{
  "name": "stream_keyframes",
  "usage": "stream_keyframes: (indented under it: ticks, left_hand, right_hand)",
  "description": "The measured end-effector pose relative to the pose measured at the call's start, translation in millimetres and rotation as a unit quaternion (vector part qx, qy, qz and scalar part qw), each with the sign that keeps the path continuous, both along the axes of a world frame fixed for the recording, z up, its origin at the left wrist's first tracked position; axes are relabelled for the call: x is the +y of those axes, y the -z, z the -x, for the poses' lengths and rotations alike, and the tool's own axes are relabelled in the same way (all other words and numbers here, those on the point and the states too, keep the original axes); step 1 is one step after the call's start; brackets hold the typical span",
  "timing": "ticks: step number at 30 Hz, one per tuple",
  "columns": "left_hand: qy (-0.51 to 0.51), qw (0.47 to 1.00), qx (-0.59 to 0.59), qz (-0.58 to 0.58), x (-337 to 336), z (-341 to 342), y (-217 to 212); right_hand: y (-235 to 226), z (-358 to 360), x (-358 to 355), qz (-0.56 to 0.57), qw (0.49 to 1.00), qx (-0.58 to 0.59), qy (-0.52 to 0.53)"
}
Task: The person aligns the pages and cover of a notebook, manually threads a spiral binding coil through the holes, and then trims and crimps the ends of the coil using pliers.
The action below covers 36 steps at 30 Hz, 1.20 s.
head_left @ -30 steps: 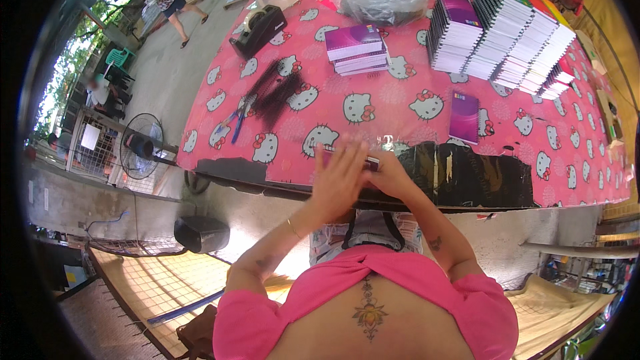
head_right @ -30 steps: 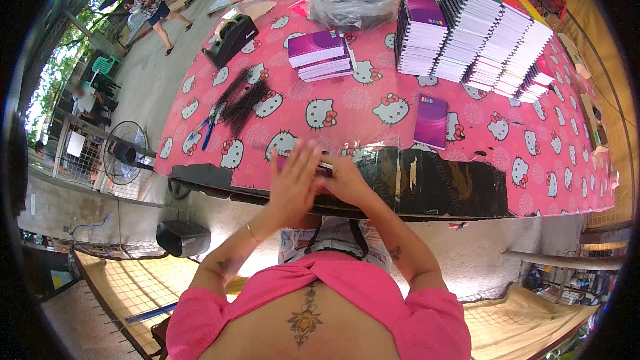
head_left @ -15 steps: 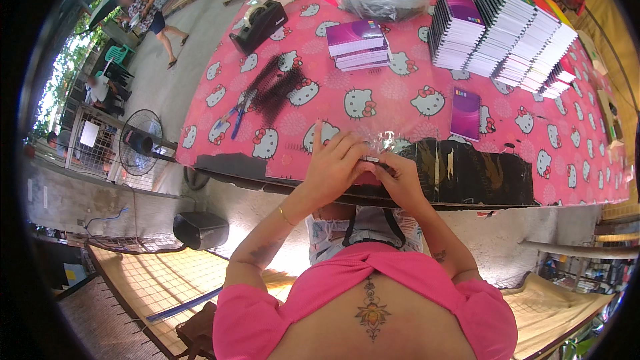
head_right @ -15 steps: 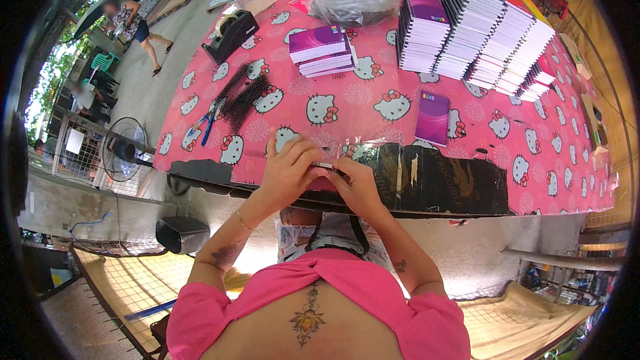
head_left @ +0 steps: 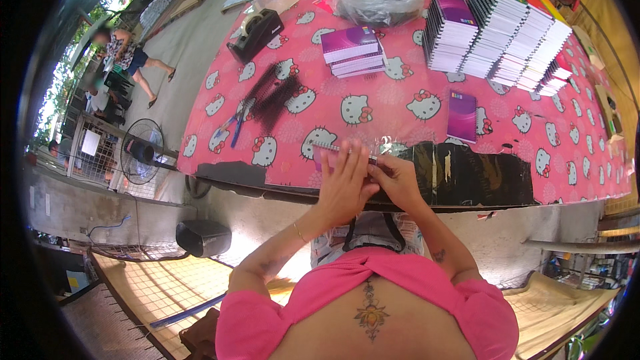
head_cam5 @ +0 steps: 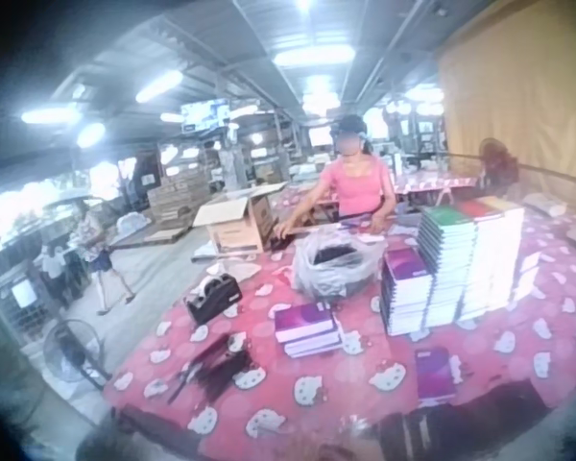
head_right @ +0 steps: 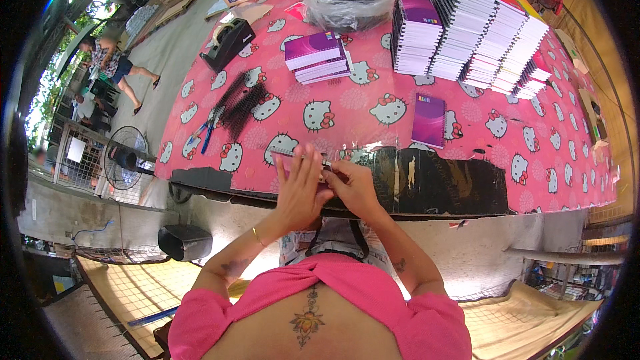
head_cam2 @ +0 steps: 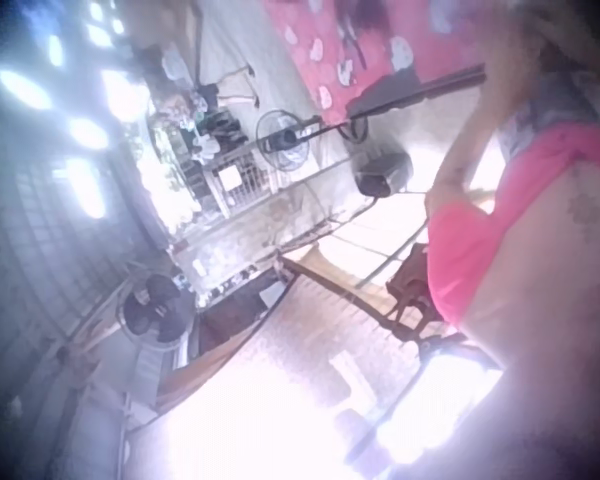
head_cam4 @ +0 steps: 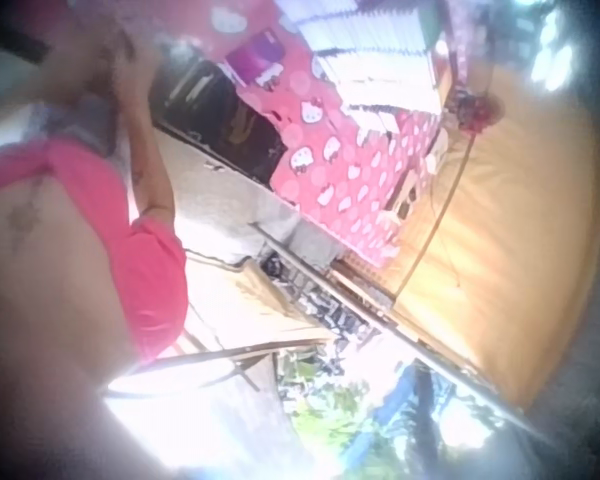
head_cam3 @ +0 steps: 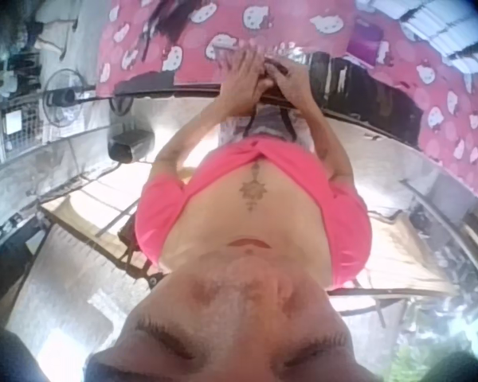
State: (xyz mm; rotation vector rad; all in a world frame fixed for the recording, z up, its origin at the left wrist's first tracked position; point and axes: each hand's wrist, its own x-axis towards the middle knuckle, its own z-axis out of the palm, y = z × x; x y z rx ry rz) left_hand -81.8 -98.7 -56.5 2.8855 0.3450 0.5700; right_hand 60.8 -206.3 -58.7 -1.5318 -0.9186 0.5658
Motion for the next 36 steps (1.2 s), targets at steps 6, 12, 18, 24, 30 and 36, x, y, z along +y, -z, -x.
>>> stream_keyframes:
  ticks: [6,12,18,24,30,36]
  left_hand:
    - [0.011,1.0,-0.015,-0.008,-1,-2,-9]
    - [0.028,0.993,-0.119,0.011,34,-20,-33]
    - [0.059,0.992,-0.112,0.005,38,-19,-31]
    - [0.047,0.994,-0.103,0.006,38,-21,-37]
    - [0.068,0.994,-0.075,0.029,38,-20,-40]
    - [0.085,0.99,-0.116,0.0,25,-20,-49]
  right_hand:
    - [4,-3,-2,-0.017,0.997,0.077,-0.014]
    - [-8,-8,-7,-0.012,0.999,0.031,-0.043]
    - [-37,-22,-16,-0.022,0.998,0.011,-0.051]
    - [-34,-51,-13,0.045,0.99,-0.007,-0.134]
    - [-41,-54,-1,0.048,0.983,-0.066,-0.167]
    - [-30,-27,5,-0.041,0.989,-0.141,-0.016]
